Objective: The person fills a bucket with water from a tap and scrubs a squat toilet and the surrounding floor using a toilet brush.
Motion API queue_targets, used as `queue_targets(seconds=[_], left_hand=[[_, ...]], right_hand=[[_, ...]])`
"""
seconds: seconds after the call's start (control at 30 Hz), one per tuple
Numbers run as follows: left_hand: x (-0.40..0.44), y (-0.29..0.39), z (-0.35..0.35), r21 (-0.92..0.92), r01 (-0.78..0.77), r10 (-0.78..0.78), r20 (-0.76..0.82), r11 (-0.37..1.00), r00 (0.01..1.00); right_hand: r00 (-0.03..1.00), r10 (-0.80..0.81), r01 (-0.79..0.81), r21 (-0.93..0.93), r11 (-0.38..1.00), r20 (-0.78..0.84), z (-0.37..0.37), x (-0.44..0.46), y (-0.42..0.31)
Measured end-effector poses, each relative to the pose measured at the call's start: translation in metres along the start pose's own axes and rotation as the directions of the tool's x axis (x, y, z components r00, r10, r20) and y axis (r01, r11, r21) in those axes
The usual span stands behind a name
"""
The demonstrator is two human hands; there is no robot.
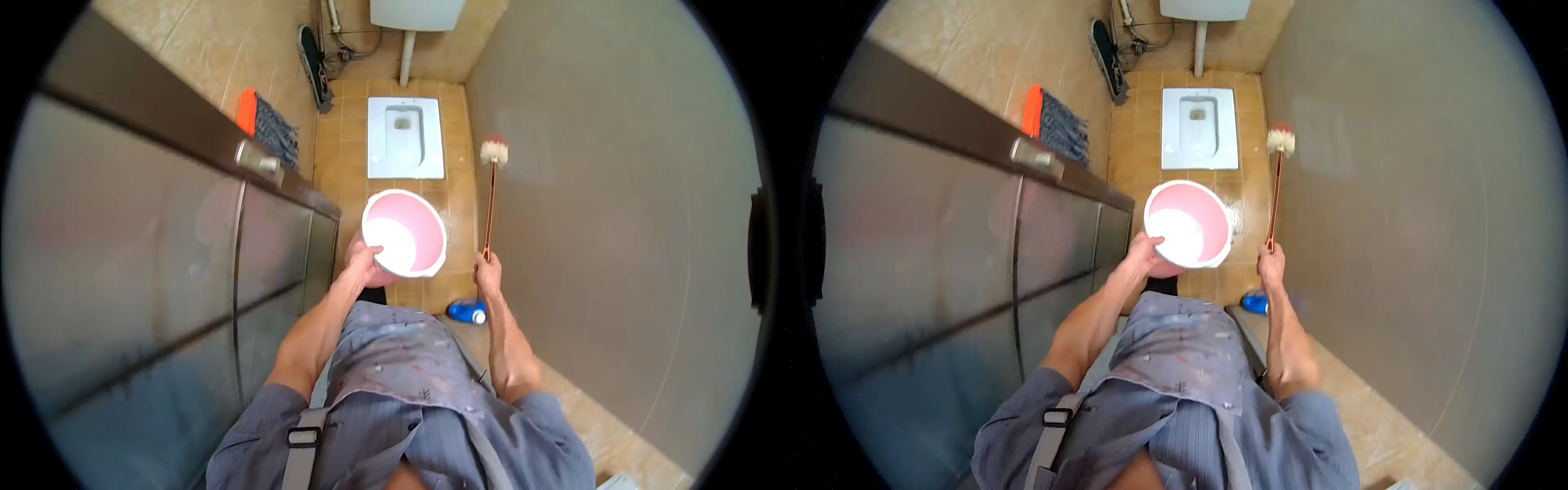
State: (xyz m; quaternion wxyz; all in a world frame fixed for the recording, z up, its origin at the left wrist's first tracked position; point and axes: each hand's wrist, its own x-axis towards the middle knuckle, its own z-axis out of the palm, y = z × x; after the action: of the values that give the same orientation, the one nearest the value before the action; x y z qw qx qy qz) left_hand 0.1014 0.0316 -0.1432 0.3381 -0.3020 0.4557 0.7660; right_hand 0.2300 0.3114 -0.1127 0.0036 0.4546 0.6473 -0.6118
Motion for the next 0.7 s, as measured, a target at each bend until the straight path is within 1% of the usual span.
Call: queue_targets(seconds=[0.03,0.07,0.1,0.13,0.17,0.2,0.23,0.27,0.3,0.33,0.37,0.4,0.43,0.47,0.5,0.53,0.57,0.6,0.63,0.67,0.7], left_hand=[[0.012,0.008,-0.004,0.019,0.019,-0.019,-0.006,1.0,1.0],[0.023,-0.003,-0.011,0.027,0.062,-0.061,-0.026,0.998,0.998],[0.039,-0.004,-0.009,0.039,0.094,-0.092,-0.041,0.995,0.995],[0.053,0.003,-0.007,0.055,0.09,-0.087,-0.051,0.994,0.995],[0.068,-0.001,-0.011,0.049,0.11,-0.107,-0.058,0.993,0.993],[0.094,0.024,0.001,0.077,0.132,-0.13,-0.032,0.988,0.991],[0.115,0.029,-0.003,0.089,0.15,-0.151,0.004,0.985,0.989],[0.109,0.038,0.014,0.107,-0.02,0.017,0.03,0.994,0.999],[0.129,0.036,0.015,0.092,-0.035,0.032,0.031,0.995,0.999],[0.151,0.032,0.014,0.076,-0.049,0.047,0.033,0.996,0.998],[0.162,0.048,0.025,0.063,-0.056,0.058,-0.032,0.996,0.998],[0.189,0.036,0.011,0.071,0.041,-0.033,-0.11,0.997,0.993],[0.199,0.037,0.022,0.072,0.131,-0.115,-0.191,0.989,0.975],[0.173,0.025,0.055,0.067,0.055,-0.033,-0.299,0.996,0.954],[0.222,0.02,0.039,0.066,0.093,-0.069,-0.298,0.994,0.952],[0.27,0.018,0.032,0.076,0.132,-0.099,-0.343,0.988,0.934],[0.266,0.018,0.029,0.09,0.142,-0.094,-0.409,0.986,0.908],[0.279,0.019,0.039,0.046,0.14,-0.11,-0.41,0.989,0.906],[0.319,0.021,0.038,0.001,0.122,-0.109,-0.444,0.993,0.889],[0.319,0.023,0.029,0.035,0.108,-0.08,-0.46,0.994,0.884],[0.332,0.022,0.036,0.062,0.099,-0.059,-0.463,0.993,0.884]], right_hand=[[0.999,0.041,-0.041,0.015,0.999,-0.03,0.005,0.003,-0.014],[0.998,0.058,-0.057,0.023,0.998,-0.028,0.015,0.008,-0.036],[0.997,0.076,-0.076,0.004,0.997,-0.025,0.022,0.02,-0.042],[0.998,0.066,-0.065,0.01,0.998,-0.018,0.032,0.029,-0.051],[0.998,0.063,-0.063,0.009,0.998,-0.016,0.032,0.037,-0.046],[0.998,0.059,-0.059,-0.009,0.998,-0.011,0.037,0.067,-0.045],[0.993,0.119,-0.119,0.012,0.993,0.018,0.046,0.078,-0.034],[0.993,0.116,-0.116,0.003,0.993,0.037,0.051,0.09,-0.035],[0.988,0.138,-0.137,-0.015,0.99,0.067,0.053,0.108,-0.027],[0.993,0.061,-0.049,-0.12,0.992,0.097,0.051,0.133,-0.017],[0.987,0.096,-0.078,-0.134,0.988,0.132,0.056,0.158,-0.023],[0.982,0.127,-0.092,-0.228,0.969,0.143,0.055,0.176,-0.018],[0.975,0.154,-0.098,-0.313,0.945,0.162,0.044,0.198,-0.025],[0.956,0.204,-0.139,-0.291,0.947,0.209,0.011,0.2,-0.037],[0.966,0.064,0.014,-0.301,0.954,0.249,0.027,0.238,-0.022],[0.965,0.088,0.003,-0.348,0.937,0.246,0.037,0.274,-0.013],[0.955,0.1,0.013,-0.376,0.927,0.279,0.031,0.273,-0.011],[0.959,-0.031,0.158,-0.44,0.884,0.282,0.021,0.278,-0.007],[0.946,-0.158,0.29,-0.525,0.8,0.282,0.026,0.301,-0.001],[0.956,-0.062,0.211,-0.524,0.825,0.288,0.028,0.298,0.008],[0.954,-0.093,0.239,-0.536,0.81,0.285,0.024,0.298,0.006]])
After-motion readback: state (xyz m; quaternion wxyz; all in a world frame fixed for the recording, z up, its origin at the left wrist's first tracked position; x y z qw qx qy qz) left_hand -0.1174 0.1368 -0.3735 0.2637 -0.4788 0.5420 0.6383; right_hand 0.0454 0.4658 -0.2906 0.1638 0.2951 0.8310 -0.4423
